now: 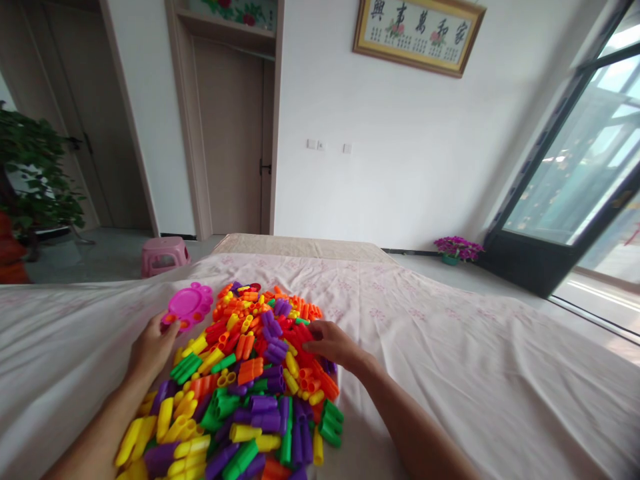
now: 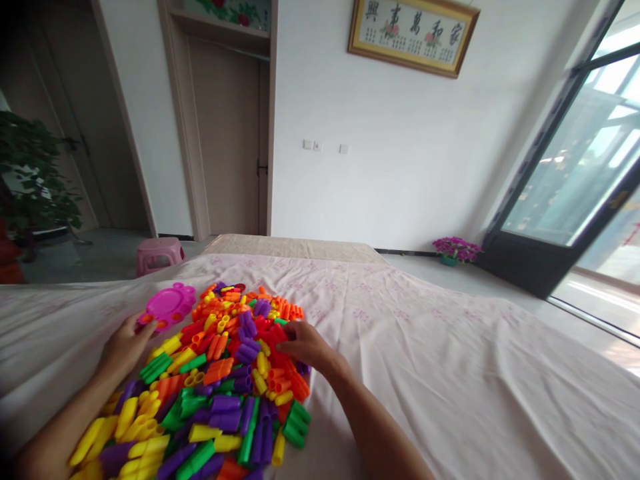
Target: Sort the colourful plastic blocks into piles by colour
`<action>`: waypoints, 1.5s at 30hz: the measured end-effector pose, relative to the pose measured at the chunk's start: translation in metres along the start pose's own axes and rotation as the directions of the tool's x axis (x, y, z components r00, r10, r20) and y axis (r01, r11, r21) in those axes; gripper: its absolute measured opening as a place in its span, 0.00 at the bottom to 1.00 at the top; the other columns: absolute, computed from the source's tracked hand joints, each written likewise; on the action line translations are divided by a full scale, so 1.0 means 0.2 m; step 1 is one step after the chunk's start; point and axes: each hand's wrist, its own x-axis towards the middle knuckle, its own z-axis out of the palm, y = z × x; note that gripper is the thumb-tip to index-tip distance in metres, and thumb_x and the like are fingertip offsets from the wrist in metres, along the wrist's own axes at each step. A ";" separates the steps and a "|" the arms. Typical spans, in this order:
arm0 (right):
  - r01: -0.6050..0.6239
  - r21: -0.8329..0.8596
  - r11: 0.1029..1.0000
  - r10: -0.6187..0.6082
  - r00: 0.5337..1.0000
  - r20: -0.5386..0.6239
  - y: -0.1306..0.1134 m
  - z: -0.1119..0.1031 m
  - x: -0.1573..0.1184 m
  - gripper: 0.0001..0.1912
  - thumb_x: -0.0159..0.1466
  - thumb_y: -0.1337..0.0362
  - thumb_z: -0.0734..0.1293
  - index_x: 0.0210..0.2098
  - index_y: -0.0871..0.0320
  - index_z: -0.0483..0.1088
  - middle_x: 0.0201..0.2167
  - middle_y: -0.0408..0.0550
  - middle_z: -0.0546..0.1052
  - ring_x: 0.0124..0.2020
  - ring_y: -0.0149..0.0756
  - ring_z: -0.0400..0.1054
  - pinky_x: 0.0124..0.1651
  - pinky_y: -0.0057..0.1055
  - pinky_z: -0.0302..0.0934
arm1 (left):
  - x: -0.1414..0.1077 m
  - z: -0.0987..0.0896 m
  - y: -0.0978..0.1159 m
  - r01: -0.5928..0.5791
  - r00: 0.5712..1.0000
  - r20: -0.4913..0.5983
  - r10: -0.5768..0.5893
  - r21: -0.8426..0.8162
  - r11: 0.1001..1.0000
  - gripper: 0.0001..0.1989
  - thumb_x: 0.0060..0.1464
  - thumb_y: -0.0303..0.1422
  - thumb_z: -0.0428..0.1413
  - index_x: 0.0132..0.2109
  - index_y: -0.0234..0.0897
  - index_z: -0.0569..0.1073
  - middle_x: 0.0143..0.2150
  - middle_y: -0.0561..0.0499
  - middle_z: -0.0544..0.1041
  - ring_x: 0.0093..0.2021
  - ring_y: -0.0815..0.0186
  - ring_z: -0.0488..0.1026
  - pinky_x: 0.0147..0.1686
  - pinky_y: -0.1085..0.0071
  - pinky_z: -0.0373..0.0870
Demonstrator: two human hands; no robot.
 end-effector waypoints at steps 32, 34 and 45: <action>0.071 0.207 0.976 -0.009 0.959 -0.283 0.14 0.03 0.08 0.23 0.59 0.43 0.66 0.28 0.59 0.68 0.22 0.39 0.65 0.24 0.28 0.56 0.26 0.25 0.50 | 0.02 0.00 -0.01 0.038 0.989 0.141 -0.040 0.022 0.999 0.32 0.59 0.49 0.46 0.63 0.35 0.65 0.54 0.39 0.76 0.54 0.53 0.74 0.51 0.64 0.67; 0.054 0.157 0.986 -0.002 0.949 -0.314 0.14 0.02 0.09 0.22 0.62 0.43 0.63 0.28 0.57 0.65 0.22 0.39 0.64 0.24 0.28 0.55 0.26 0.25 0.48 | 0.02 0.01 -0.01 0.034 0.989 0.141 -0.036 0.021 0.999 0.31 0.59 0.48 0.46 0.63 0.34 0.65 0.54 0.39 0.76 0.54 0.53 0.74 0.51 0.64 0.67; 0.134 0.074 0.988 -0.099 0.929 -0.356 0.11 0.02 0.09 0.23 0.64 0.46 0.61 0.23 0.56 0.56 0.19 0.37 0.55 0.23 0.26 0.49 0.24 0.26 0.42 | 0.02 0.01 0.00 0.024 0.992 0.122 -0.027 0.026 0.999 0.31 0.59 0.49 0.46 0.63 0.34 0.66 0.54 0.40 0.77 0.53 0.54 0.74 0.50 0.65 0.68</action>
